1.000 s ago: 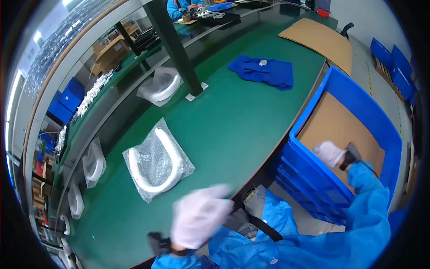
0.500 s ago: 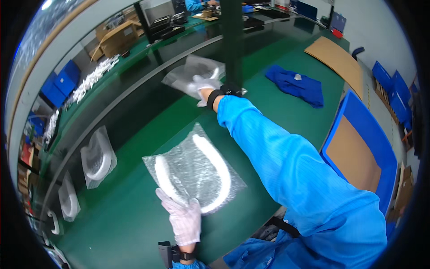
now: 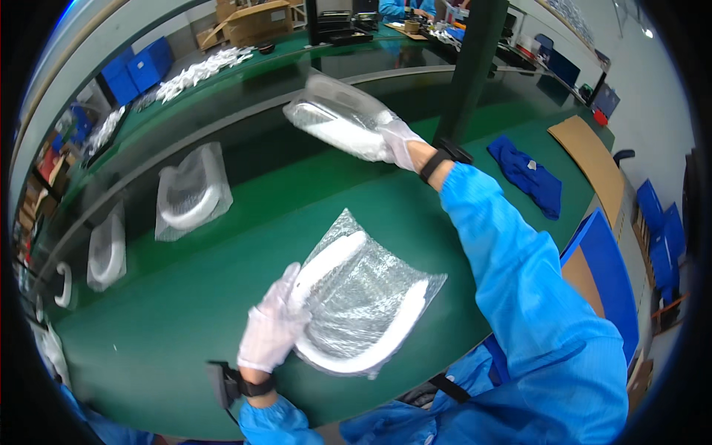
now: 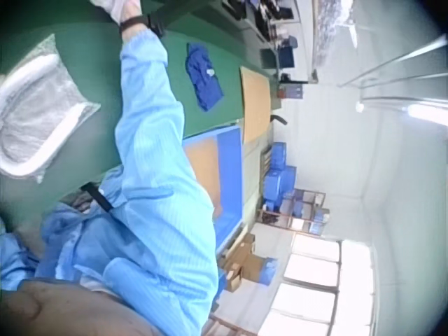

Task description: Placing bubble-wrapped U-shaped plastic components into a large blue bin and inserting cardboard sheets as layer dividers.

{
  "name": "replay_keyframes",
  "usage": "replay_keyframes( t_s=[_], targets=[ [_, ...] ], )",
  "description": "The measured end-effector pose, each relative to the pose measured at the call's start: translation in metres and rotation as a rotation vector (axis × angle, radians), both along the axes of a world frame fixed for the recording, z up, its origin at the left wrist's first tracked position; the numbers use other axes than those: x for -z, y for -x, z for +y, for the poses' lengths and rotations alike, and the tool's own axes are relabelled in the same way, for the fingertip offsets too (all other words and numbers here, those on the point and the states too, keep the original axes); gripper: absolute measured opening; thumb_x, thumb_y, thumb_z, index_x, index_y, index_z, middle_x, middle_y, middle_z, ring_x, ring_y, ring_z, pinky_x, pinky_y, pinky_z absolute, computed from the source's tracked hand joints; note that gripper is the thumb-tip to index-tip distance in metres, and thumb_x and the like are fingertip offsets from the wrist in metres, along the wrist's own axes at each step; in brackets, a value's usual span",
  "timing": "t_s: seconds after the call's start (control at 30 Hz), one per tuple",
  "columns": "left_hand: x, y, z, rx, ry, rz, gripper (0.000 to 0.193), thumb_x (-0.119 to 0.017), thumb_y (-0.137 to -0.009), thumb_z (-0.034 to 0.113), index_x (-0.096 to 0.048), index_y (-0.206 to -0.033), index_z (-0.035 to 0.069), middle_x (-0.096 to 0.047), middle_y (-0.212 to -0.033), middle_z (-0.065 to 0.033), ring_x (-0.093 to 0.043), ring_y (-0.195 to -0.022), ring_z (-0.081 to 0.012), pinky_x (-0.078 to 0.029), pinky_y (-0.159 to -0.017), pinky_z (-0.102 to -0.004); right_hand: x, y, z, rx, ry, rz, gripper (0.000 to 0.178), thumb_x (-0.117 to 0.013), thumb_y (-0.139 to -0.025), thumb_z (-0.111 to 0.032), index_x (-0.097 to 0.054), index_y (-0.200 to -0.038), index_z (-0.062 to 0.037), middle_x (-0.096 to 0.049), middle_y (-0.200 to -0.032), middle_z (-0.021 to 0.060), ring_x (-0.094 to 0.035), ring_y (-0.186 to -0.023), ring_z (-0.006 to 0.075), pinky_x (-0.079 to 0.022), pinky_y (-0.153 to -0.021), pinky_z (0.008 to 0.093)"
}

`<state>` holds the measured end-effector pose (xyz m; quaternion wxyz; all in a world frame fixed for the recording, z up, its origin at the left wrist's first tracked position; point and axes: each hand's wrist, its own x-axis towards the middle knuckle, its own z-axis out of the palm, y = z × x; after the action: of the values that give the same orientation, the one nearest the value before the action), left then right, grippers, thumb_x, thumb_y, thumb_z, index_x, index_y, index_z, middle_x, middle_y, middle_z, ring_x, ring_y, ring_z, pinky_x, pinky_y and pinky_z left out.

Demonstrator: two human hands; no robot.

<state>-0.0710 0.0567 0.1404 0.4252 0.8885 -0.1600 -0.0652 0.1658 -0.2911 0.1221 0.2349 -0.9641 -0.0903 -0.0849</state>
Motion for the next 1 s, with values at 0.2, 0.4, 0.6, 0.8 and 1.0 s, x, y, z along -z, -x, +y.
replay_keyframes(
  t_s=[0.2, 0.4, 0.6, 0.8, 1.0],
  targets=[
    [0.005, -0.005, 0.029, 0.011, 0.057, 0.064, 0.070, -0.073, -0.070, 0.012, -0.045, -0.132, -0.006, -0.058, -0.125, -0.0226, -0.058, -0.113, -0.0307, -0.045, -0.098, -0.0346, -0.044, 0.137, 0.041, -0.290, -0.553, 0.346, 0.035, -0.063, -0.081, -0.012, -0.055, -0.113, 0.0009, -0.057, -0.103, 0.0155, -0.054, -0.097, 0.0257, -0.044, -0.093, 0.0343],
    [0.031, 0.060, 0.003, -0.504, 0.807, 0.118, 0.040, -0.054, -0.090, 0.015, -0.055, -0.124, -0.006, -0.061, -0.118, -0.0098, -0.061, -0.098, -0.0169, -0.048, -0.086, -0.0257, -0.017, 0.158, 0.064, -0.439, 0.299, -0.181, 0.015, -0.058, -0.079, -0.013, -0.061, -0.084, 0.0011, -0.057, -0.090, 0.0219, -0.059, -0.078, 0.0338, -0.050, -0.069, 0.0417],
    [0.019, 0.074, -0.072, -0.815, 0.083, -0.193, 0.076, -0.069, -0.085, 0.037, -0.035, -0.138, -0.006, -0.047, -0.134, -0.0267, -0.048, -0.122, -0.0365, -0.036, -0.105, -0.0410, -0.008, 0.166, 0.077, -0.488, 0.713, -0.473, 0.023, -0.056, -0.077, -0.016, -0.059, -0.059, -0.0015, -0.056, -0.077, 0.0177, -0.056, -0.064, 0.0248, -0.047, -0.054, 0.0363],
    [0.038, 0.074, -0.076, -0.966, -0.080, -0.415, 0.086, -0.076, -0.076, 0.038, -0.035, -0.138, -0.007, -0.054, -0.125, -0.0262, -0.053, -0.113, -0.0419, -0.042, -0.097, -0.0447, 0.006, 0.156, 0.077, -0.446, 0.354, -0.278, 0.024, -0.054, -0.079, -0.019, -0.065, -0.068, -0.0009, -0.059, -0.075, 0.0219, -0.061, -0.068, 0.0292, -0.048, -0.057, 0.0392],
    [0.004, 0.077, -0.071, -0.894, -0.374, -0.210, 0.080, -0.069, -0.078, 0.051, -0.046, -0.127, -0.008, -0.059, -0.111, -0.0298, -0.057, -0.102, -0.0432, -0.048, -0.086, -0.0484, -0.005, 0.136, 0.051, -0.331, -0.062, 0.396, 0.063, -0.039, -0.093, -0.051, -0.066, -0.095, 0.0065, -0.065, -0.096, 0.0270, -0.061, -0.088, 0.0416, -0.047, -0.083, 0.0436]
  ],
)
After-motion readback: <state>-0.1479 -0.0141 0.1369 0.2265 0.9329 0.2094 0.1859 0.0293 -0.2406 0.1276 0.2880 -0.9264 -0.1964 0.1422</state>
